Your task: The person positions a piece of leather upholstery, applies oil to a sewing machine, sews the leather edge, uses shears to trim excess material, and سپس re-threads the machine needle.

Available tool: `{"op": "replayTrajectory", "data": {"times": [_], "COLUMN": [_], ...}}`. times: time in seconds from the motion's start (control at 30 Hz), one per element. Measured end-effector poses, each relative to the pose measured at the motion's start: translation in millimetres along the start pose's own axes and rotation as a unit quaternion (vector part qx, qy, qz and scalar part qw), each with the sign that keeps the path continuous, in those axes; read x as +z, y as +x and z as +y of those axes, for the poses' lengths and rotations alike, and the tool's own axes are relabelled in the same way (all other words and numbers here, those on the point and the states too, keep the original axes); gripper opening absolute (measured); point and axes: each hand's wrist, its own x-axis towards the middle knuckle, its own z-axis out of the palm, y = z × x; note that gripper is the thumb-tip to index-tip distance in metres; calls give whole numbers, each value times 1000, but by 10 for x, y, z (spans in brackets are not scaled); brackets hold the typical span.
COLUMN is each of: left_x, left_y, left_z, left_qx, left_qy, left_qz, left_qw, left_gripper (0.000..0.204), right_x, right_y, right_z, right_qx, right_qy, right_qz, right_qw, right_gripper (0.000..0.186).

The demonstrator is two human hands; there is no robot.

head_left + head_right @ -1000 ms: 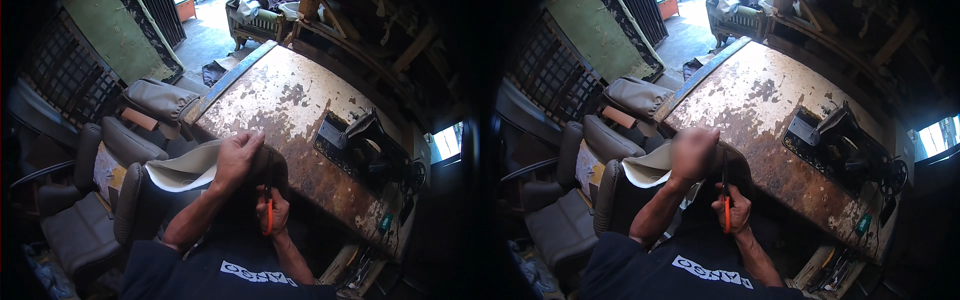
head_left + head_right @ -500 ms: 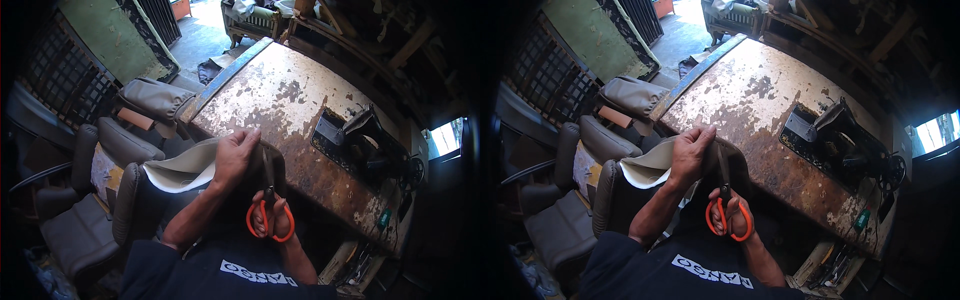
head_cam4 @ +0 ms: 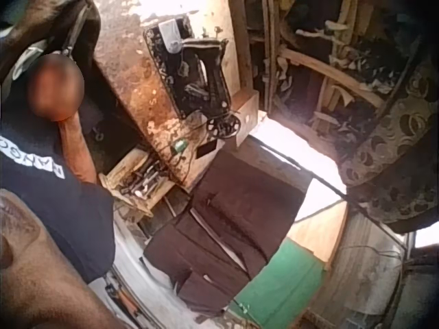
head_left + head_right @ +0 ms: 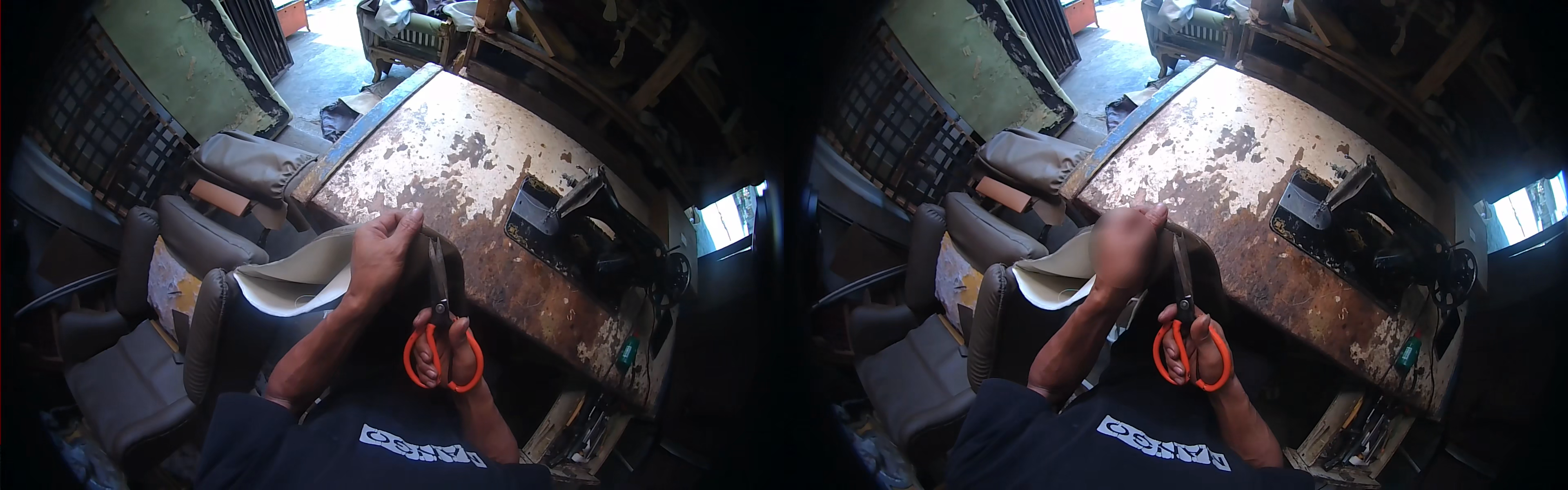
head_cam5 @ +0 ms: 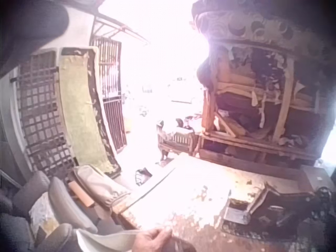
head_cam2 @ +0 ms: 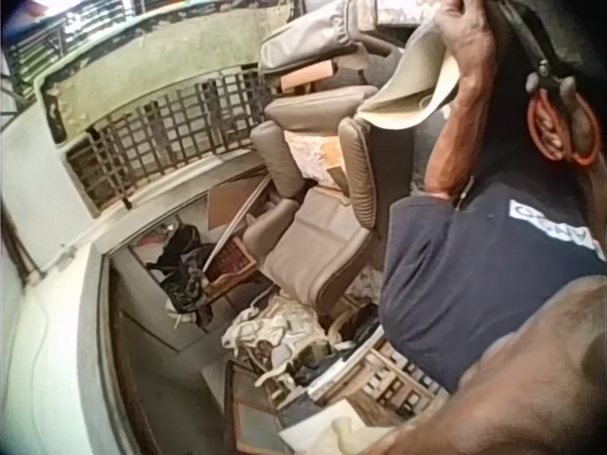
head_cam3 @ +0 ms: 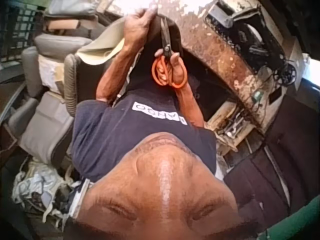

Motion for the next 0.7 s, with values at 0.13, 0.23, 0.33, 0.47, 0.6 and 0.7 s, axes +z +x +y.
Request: {"op": "replayTrajectory", "data": {"times": [0.13,0.23,0.33,0.47,0.6,0.7], "left_x": [-31,-24,-12,-20,-4,-13], "left_y": [1,11,9,-3,3,31], "left_z": [-11,-13,-23,6,44,-12], "left_qx": [11,5,-9,-9,-2,-5], "left_qy": [27,24,-14,1,33,5], "left_qz": [-8,-8,-12,-5,-3,-14], "left_qw": [1000,1000,1000,1000,999,1000], "left_gripper": [35,35,25,29,35,24], "right_x": [-24,-32,-22,-11,-57,-62], "right_y": [-12,-19,-23,3,2,-2], "right_z": [-1,-1,0,-21,-45,-74], "right_qx": [0,1,1,3,2,10], "right_qy": [-17,-10,-13,-10,-24,-20], "right_qz": [-2,-4,-3,-2,-4,-14], "right_qw": [1000,1000,1000,1000,1000,1000], "right_gripper": [72,72,72,71,69,69]}}
